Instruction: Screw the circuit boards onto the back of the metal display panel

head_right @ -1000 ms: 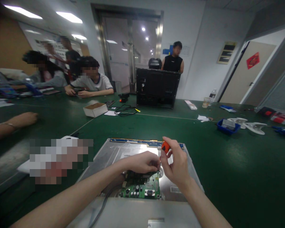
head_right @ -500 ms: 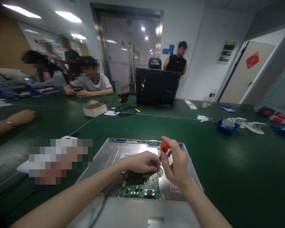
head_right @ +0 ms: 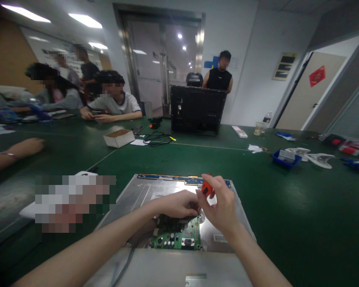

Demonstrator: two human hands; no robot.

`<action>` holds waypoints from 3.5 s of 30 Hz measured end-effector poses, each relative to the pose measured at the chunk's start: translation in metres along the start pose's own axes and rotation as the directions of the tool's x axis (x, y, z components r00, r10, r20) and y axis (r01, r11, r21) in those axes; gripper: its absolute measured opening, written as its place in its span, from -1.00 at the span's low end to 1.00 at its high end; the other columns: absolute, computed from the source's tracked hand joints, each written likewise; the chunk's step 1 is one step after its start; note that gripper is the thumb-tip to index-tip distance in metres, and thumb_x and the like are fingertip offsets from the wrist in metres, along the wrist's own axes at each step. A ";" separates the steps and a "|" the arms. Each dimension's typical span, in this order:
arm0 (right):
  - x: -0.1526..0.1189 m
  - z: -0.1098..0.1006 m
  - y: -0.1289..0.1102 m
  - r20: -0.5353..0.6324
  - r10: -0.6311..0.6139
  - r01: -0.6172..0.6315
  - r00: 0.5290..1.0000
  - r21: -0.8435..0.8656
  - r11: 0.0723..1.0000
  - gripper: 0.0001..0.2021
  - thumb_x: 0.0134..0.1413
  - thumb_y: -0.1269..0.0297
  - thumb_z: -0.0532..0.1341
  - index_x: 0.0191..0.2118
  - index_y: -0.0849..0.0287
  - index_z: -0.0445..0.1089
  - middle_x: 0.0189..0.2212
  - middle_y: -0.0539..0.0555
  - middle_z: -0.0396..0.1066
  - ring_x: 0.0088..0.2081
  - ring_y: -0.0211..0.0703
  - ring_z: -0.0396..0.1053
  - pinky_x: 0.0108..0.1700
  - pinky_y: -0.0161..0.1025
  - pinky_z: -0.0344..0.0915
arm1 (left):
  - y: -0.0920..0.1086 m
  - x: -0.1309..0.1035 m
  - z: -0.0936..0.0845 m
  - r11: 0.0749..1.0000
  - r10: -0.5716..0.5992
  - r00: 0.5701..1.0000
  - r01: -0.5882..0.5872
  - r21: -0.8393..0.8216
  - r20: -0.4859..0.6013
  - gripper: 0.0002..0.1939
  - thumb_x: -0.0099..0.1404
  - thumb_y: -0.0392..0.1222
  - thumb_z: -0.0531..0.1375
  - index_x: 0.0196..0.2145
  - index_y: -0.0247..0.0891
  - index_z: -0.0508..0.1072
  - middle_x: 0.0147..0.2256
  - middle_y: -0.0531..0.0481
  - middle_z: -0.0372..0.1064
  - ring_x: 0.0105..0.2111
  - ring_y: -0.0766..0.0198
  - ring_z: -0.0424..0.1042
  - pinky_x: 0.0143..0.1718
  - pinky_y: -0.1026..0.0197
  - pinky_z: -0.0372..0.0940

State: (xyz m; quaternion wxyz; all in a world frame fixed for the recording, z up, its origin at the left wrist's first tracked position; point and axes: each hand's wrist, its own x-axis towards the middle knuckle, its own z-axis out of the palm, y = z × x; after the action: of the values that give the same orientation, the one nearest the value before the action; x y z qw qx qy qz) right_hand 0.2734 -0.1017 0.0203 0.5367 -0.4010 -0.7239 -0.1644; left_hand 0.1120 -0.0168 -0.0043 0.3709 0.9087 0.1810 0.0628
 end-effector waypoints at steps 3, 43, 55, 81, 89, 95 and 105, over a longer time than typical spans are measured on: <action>0.000 -0.002 -0.002 0.021 0.013 -0.014 1.000 0.047 0.999 -0.64 0.30 0.33 0.14 0.18 0.06 0.24 -0.37 0.00 0.39 -0.47 -0.22 0.38 -0.47 -0.30 0.39 | 0.000 0.000 0.000 1.000 -0.002 1.000 0.002 -0.006 -0.001 -0.89 0.18 -0.45 0.24 -0.34 -0.30 0.51 -0.45 0.10 0.40 -0.44 0.34 0.34 -0.36 0.34 0.21; -0.001 0.001 0.001 -0.002 0.022 -0.022 1.000 0.012 1.000 -0.67 0.28 0.29 0.20 0.14 0.05 0.26 -0.38 -0.02 0.37 -0.48 -0.23 0.38 -0.50 -0.31 0.41 | 0.000 0.001 0.000 1.000 0.020 1.000 -0.020 0.023 0.001 -0.88 0.19 -0.43 0.22 -0.32 -0.31 0.51 -0.43 0.07 0.41 -0.40 0.30 0.35 -0.36 0.32 0.20; -0.001 0.001 -0.002 0.011 0.033 -0.034 0.999 0.039 0.999 -0.63 0.30 0.36 0.14 0.19 0.05 0.23 -0.40 -0.04 0.38 -0.53 -0.27 0.35 -0.54 -0.35 0.37 | 0.002 0.000 0.000 1.000 -0.007 1.000 0.007 -0.002 0.009 -0.85 0.14 -0.49 0.25 -0.34 -0.32 0.50 -0.46 0.10 0.39 -0.44 0.32 0.34 -0.37 0.33 0.20; -0.001 0.002 0.001 0.013 0.007 -0.007 1.000 0.032 0.999 -0.64 0.31 0.32 0.17 0.19 0.05 0.24 -0.42 -0.05 0.37 -0.52 -0.27 0.36 -0.52 -0.36 0.35 | 0.001 0.000 0.000 1.000 -0.005 1.000 0.005 -0.013 0.004 -0.86 0.15 -0.46 0.24 -0.32 -0.31 0.51 -0.44 0.08 0.42 -0.43 0.31 0.36 -0.36 0.33 0.22; -0.002 -0.002 -0.003 0.066 0.053 -0.058 0.996 0.082 0.995 -0.62 0.33 0.37 0.05 0.23 0.08 0.19 -0.36 0.01 0.43 -0.51 -0.26 0.41 -0.49 -0.33 0.40 | 0.006 0.000 -0.002 0.999 -0.051 0.999 0.051 0.010 0.017 -0.89 0.18 -0.45 0.26 -0.37 -0.30 0.50 -0.45 0.11 0.40 -0.43 0.33 0.35 -0.35 0.34 0.21; -0.003 0.001 -0.002 0.011 0.045 -0.045 0.999 0.003 0.999 -0.64 0.33 0.31 0.11 0.20 0.10 0.20 -0.42 -0.04 0.39 -0.56 -0.27 0.37 -0.54 -0.35 0.35 | 0.006 0.001 -0.002 0.999 -0.052 0.998 0.052 0.006 0.017 -0.89 0.19 -0.46 0.27 -0.41 -0.30 0.48 -0.49 0.13 0.35 -0.45 0.35 0.32 -0.37 0.35 0.19; -0.003 0.000 -0.002 0.033 0.068 -0.069 0.997 0.049 0.996 -0.65 0.34 0.28 0.12 0.20 0.09 0.21 -0.44 -0.06 0.40 -0.58 -0.29 0.36 -0.54 -0.37 0.35 | 0.003 0.002 0.000 0.999 -0.042 0.999 0.042 -0.003 0.016 -0.88 0.16 -0.46 0.26 -0.36 -0.30 0.49 -0.46 0.11 0.38 -0.44 0.33 0.34 -0.38 0.35 0.19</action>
State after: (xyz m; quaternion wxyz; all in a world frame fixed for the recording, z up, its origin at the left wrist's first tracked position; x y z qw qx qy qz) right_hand 0.2720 -0.1040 0.0181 0.5405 -0.4144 -0.7221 -0.1213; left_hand 0.1145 -0.0180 -0.0019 0.3751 0.9045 0.1971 0.0479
